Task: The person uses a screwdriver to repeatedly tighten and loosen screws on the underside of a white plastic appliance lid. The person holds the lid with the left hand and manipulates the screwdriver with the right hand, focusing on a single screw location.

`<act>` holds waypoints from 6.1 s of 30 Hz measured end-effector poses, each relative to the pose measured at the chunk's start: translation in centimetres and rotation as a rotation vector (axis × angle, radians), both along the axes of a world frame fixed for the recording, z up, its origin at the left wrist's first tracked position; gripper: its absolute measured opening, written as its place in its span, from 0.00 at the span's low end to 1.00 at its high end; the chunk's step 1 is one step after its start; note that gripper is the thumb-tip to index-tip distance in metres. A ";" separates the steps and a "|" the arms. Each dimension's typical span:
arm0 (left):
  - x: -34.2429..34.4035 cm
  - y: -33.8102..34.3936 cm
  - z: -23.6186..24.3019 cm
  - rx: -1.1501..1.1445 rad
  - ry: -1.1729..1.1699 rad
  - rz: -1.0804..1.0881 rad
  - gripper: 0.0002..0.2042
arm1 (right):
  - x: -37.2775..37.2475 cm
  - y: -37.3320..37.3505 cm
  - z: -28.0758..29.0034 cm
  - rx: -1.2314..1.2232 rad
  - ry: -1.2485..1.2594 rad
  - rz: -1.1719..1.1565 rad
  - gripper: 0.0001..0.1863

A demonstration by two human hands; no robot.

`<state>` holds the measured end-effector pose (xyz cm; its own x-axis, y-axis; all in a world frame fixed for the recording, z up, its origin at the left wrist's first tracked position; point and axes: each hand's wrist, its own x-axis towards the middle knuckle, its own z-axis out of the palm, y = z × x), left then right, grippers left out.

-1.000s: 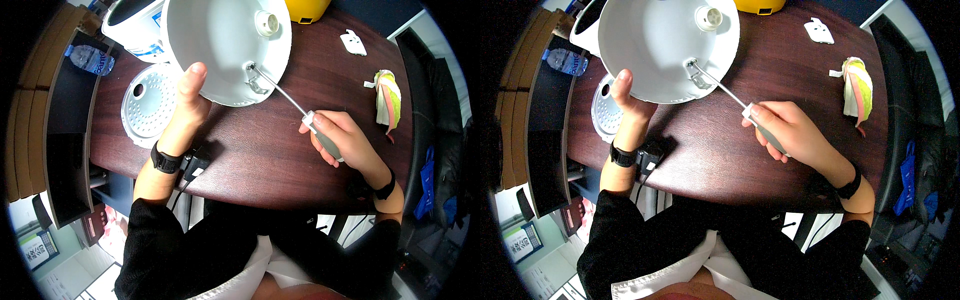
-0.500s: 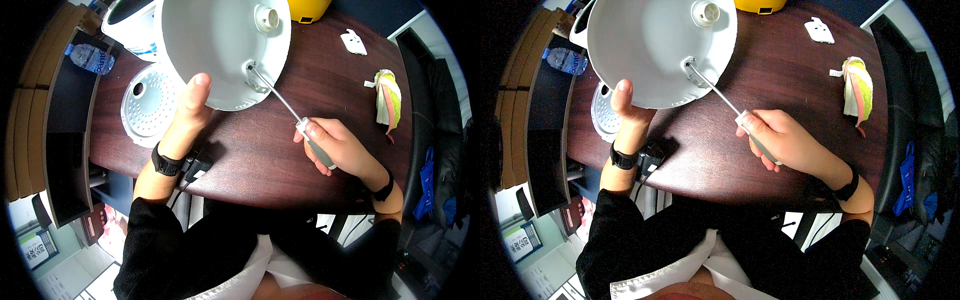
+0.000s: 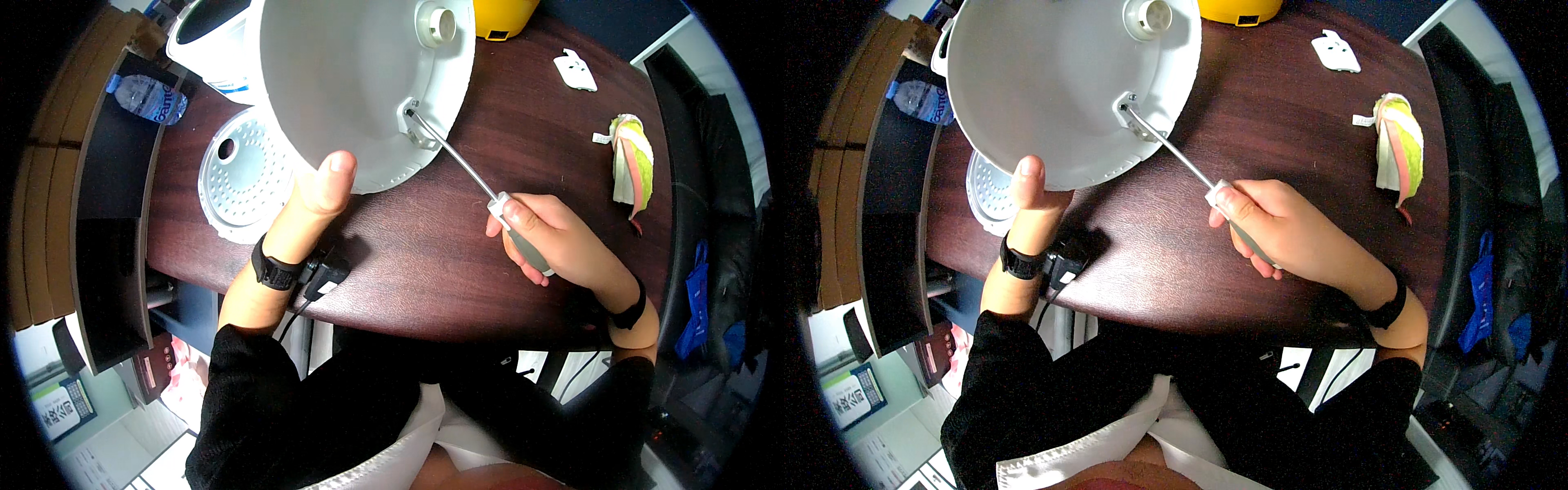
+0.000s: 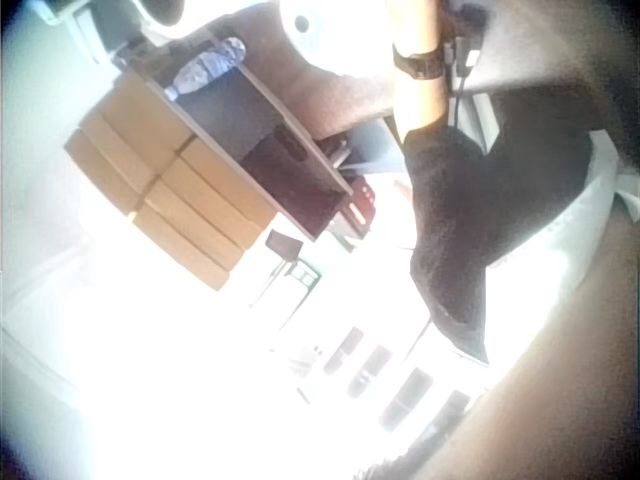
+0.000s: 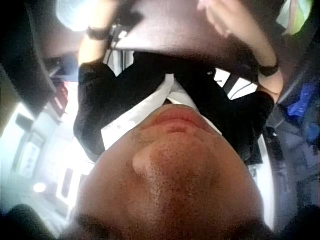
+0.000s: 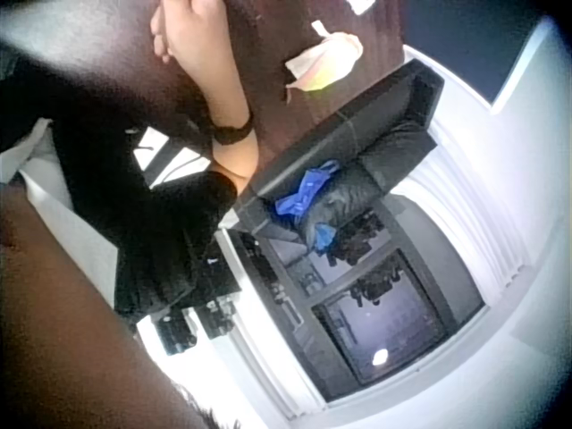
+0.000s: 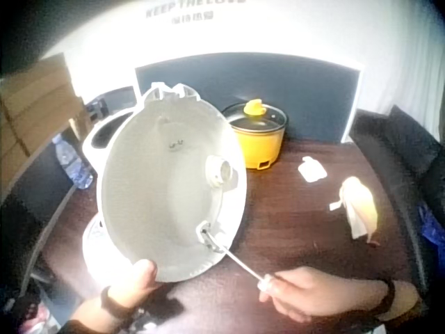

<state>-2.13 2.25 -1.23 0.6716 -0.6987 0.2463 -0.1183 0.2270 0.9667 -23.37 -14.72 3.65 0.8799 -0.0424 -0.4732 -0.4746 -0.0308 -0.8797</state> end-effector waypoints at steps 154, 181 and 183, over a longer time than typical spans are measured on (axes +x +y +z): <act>0.2 -0.7 5.1 -0.110 0.167 -0.176 0.37 | 1.7 3.6 -0.8 0.689 0.068 -0.143 0.27; 0.7 -2.8 4.9 -0.199 0.344 -0.002 0.34 | 0.6 2.5 1.9 -0.322 -0.058 -0.118 0.15; 0.6 -2.9 4.9 -0.211 0.350 0.001 0.34 | 0.6 2.6 2.1 -0.344 -0.047 -0.117 0.15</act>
<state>-1.49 -0.63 3.64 0.7408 -0.6569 0.1405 0.2096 0.4247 0.8807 -22.81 -12.14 5.70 0.8803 -0.2932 -0.3728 -0.4514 -0.2764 -0.8485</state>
